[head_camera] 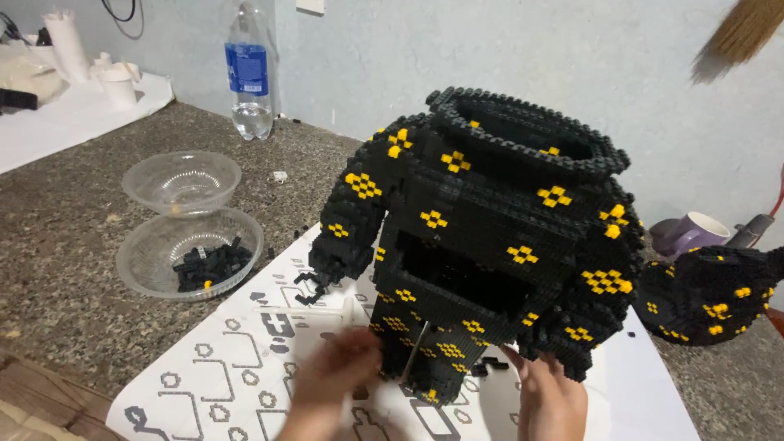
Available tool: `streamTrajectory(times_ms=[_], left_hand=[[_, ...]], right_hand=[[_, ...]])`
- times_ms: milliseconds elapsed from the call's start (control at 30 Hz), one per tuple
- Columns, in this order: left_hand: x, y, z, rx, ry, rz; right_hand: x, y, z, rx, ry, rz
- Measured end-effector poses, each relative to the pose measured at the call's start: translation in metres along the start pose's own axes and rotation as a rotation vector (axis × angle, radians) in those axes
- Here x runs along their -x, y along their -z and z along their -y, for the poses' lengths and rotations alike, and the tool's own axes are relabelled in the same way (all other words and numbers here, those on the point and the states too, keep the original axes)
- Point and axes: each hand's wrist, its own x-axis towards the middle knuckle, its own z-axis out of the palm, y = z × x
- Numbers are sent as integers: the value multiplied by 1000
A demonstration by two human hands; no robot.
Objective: Assembling a large black and yellow block-based toy figure by attaching small connector pieces
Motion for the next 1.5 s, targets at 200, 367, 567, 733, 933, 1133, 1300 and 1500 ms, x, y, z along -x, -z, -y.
streamTrajectory(times_ms=[200,367,567,733,933,1133,1300,1500], left_hand=[[12,13,-36,-513,-589,105],[5,17,-29,-769,-543,256],[0,24,-24,-810,-652,249],[2,24,-23,-806,-737,259],[7,22,-28,-909,-596,245],[-8,26,-18,-889,-873,307],[-10,26,-19,-958,-772,309],[-11,24,-21,-894,-751,332]], right_hand=[[21,-124,69,19,14,5],[16,-102,65,-89,158,232],[-2,-102,70,-50,-78,100],[-3,-135,106,26,-274,36],[-11,-139,115,-2,-385,32],[-17,-131,117,17,-391,99],[-34,-102,96,53,-336,212],[-46,-73,68,-119,-322,414]])
